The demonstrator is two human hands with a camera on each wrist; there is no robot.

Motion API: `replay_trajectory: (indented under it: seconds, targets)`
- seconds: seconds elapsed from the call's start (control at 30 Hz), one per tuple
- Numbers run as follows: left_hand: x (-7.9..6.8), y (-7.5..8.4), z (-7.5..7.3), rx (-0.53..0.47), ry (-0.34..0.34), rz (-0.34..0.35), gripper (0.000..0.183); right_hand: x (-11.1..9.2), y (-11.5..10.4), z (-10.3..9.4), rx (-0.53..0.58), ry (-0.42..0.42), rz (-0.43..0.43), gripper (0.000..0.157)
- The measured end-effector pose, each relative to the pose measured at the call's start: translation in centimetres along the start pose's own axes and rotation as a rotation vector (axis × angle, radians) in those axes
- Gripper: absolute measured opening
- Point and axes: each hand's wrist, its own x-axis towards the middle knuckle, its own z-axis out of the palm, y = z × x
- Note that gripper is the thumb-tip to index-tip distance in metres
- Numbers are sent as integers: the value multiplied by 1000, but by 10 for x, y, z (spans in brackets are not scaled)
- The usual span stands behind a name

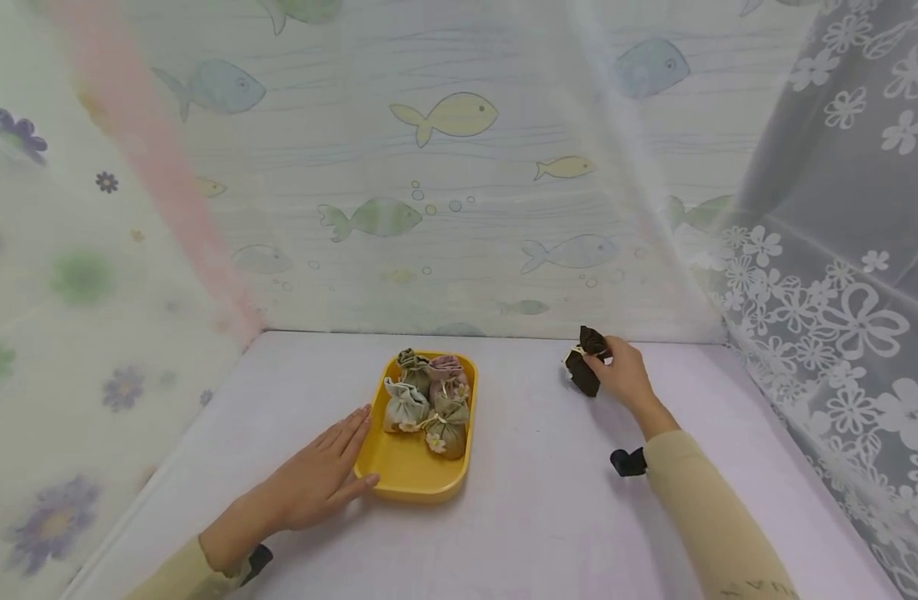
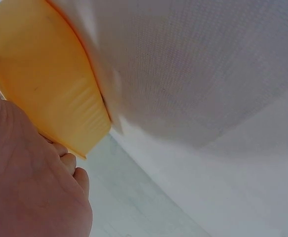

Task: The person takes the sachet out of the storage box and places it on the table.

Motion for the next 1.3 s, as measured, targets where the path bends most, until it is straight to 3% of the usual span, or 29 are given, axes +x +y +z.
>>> replay_trajectory:
  seconds: [0.2, 0.53, 0.7, 1.0, 1.3]
  targets:
    - [0, 0, 1, -1, -2, 2, 90, -6, 8, 5, -14, 9, -3, 36]
    - [2, -1, 2, 8, 14, 13, 92, -17, 6, -8, -75, -79, 67, 66]
    - [2, 1, 1, 18, 14, 7, 91, -30, 1, -16, -128, -85, 77, 71]
    - [0, -1, 5, 17, 30, 8, 90, -49, -18, -15, -96, -36, 18, 60]
    - [1, -1, 7, 18, 40, 6, 91, -61, -50, 8, -12, -75, -111, 56]
